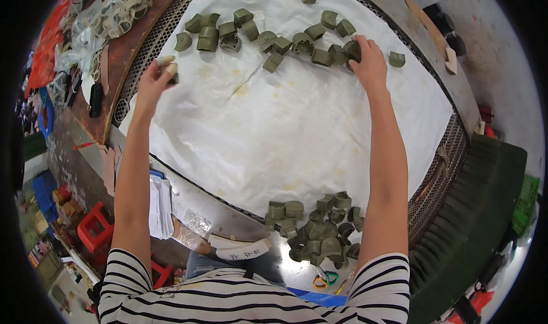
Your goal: Sorting and assembling small fabric or leather shoe components at a workstation.
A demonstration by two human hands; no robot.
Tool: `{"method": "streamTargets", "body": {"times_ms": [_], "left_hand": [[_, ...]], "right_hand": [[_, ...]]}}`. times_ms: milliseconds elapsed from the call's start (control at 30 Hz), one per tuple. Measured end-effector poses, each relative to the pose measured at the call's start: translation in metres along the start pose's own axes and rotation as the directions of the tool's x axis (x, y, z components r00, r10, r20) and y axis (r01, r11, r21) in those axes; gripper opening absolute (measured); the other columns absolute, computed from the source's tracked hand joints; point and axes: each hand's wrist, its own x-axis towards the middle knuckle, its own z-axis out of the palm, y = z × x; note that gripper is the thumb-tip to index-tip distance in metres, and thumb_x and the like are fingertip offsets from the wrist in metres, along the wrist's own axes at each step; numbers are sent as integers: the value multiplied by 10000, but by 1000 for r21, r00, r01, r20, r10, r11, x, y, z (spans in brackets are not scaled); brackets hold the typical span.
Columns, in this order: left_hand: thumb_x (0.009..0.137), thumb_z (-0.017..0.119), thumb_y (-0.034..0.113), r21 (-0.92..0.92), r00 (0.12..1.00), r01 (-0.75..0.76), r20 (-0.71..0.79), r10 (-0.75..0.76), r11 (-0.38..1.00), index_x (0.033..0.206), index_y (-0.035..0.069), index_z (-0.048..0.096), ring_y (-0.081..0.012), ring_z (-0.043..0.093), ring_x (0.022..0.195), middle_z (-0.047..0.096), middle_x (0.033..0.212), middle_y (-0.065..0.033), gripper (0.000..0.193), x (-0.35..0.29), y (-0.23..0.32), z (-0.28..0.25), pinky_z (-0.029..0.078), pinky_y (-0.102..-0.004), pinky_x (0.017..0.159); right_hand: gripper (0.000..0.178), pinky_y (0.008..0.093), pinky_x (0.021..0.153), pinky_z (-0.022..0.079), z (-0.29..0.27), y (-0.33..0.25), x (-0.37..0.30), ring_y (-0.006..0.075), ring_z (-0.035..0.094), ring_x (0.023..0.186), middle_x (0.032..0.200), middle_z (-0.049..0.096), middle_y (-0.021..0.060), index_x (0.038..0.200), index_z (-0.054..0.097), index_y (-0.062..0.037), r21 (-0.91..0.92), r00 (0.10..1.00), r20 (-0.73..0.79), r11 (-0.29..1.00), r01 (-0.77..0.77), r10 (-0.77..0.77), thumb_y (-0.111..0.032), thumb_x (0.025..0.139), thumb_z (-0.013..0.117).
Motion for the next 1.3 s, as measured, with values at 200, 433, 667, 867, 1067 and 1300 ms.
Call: {"method": "streamTargets", "body": {"times_ms": [200,433,667,867,1067,1300], "left_hand": [[742,741,135,79,803,-207,583,123,975,964,47,595,-147,579,803,572,867,-39,279,-118,31,117,490,-295,664],[760,721,248,-19,447,-509,848,283,861,1052,56,544,-317,588,895,537,1106,-112,392,-258,19,168,512,-402,735],[731,708,198,240,601,-626,755,263,742,1021,122,558,-277,570,1001,548,1133,-53,335,-162,44,176,507,-401,770],[644,788,270,508,778,-625,343,526,593,1144,139,562,-399,364,1268,365,1398,-164,564,6,85,253,427,-476,964],[628,769,389,702,810,-558,342,477,444,1100,202,639,-431,286,1342,321,1458,-157,524,20,63,294,264,-717,968],[611,781,426,481,812,-583,329,482,655,964,245,725,-371,479,1158,469,1264,-187,401,38,51,318,399,-518,893]], "right_hand": [[470,330,759,500,-24,32,-45,243,624,913,1027,634,88,1148,566,-96,211,898,-426,977,-14,105,-24,705,707],[600,291,663,526,-97,-53,-229,160,628,879,1074,645,111,1231,554,-45,487,739,672,724,-487,45,-185,694,782],[773,383,960,435,-75,0,-206,317,538,1144,1240,558,169,1324,453,-15,387,877,464,863,-325,123,-164,648,795],[943,409,1028,391,-18,79,-15,320,449,1243,1373,415,195,1392,386,-44,86,1000,-7,996,-21,21,-255,593,840],[699,430,917,446,27,79,28,296,535,1098,1126,608,129,1169,576,-40,138,978,-38,968,211,-207,-298,580,849],[625,352,1006,396,21,193,-8,234,510,1167,1285,529,146,1332,435,37,495,998,69,868,-48,16,-167,814,720]]}}
